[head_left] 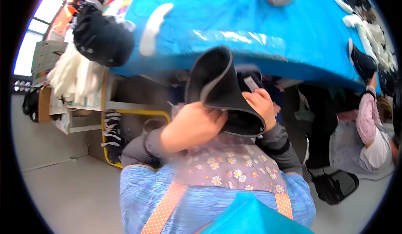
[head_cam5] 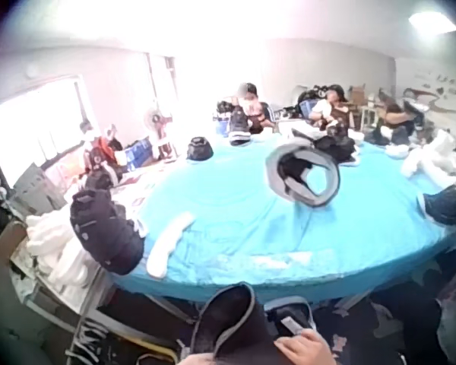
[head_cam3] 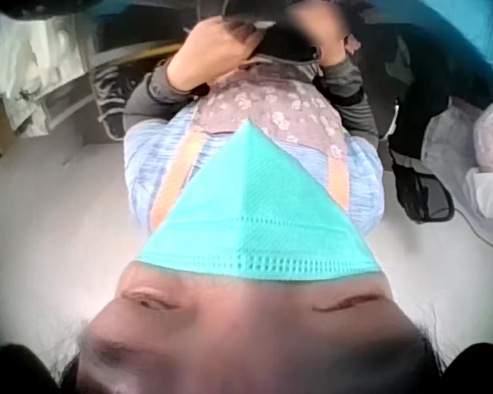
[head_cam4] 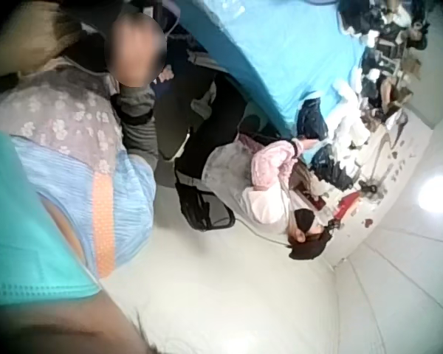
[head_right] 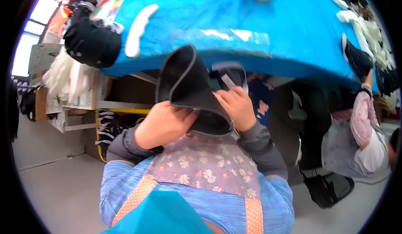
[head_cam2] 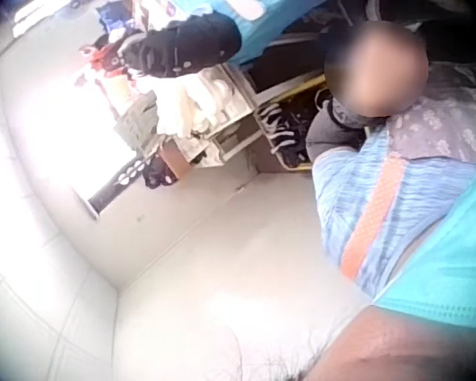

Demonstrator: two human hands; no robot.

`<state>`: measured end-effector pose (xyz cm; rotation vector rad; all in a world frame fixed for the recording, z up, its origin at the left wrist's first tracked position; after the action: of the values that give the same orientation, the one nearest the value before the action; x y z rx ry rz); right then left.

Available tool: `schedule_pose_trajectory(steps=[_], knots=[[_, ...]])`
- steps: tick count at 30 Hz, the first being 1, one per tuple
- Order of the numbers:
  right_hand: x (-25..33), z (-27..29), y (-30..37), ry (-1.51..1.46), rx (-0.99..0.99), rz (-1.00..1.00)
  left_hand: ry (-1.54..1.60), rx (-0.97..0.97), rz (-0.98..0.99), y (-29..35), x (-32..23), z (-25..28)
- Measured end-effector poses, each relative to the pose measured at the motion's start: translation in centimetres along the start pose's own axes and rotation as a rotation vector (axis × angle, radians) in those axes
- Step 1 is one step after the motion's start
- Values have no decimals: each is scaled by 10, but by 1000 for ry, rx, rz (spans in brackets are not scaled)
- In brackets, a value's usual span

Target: The person inserts foam padding into the interior of a shoe upper and aligns the components by hand.

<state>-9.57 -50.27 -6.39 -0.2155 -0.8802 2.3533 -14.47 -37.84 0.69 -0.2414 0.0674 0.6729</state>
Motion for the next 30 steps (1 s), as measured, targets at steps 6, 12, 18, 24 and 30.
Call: schedule_pose_trajectory(steps=[6,12,18,24,30], knots=[[-2,-38,-20,-166,31,-97,144,-273,186,8,67,-35],[8,-19,-27,-181,-60,-87,272,-359,320,21,78,-51],[-4,-40,-26,-188,7,-90,278,-411,320,30,103,-78],[-37,-66,-53,-254,-48,-70,383,-377,412,8,141,-70],[-68,-67,-53,-201,-142,-278,372,-344,437,-23,158,-72]])
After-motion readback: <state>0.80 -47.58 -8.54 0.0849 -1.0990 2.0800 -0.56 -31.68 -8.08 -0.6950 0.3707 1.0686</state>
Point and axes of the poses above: each hand's wrist, its own y-axis away from the middle knuckle, its own z-axis out of the back of the hand, x = y × z, the point moved 8 cm from there along -y, towards the middle knuckle, and after that the axes turned 8 degrees about y, right-handed, at the moved point
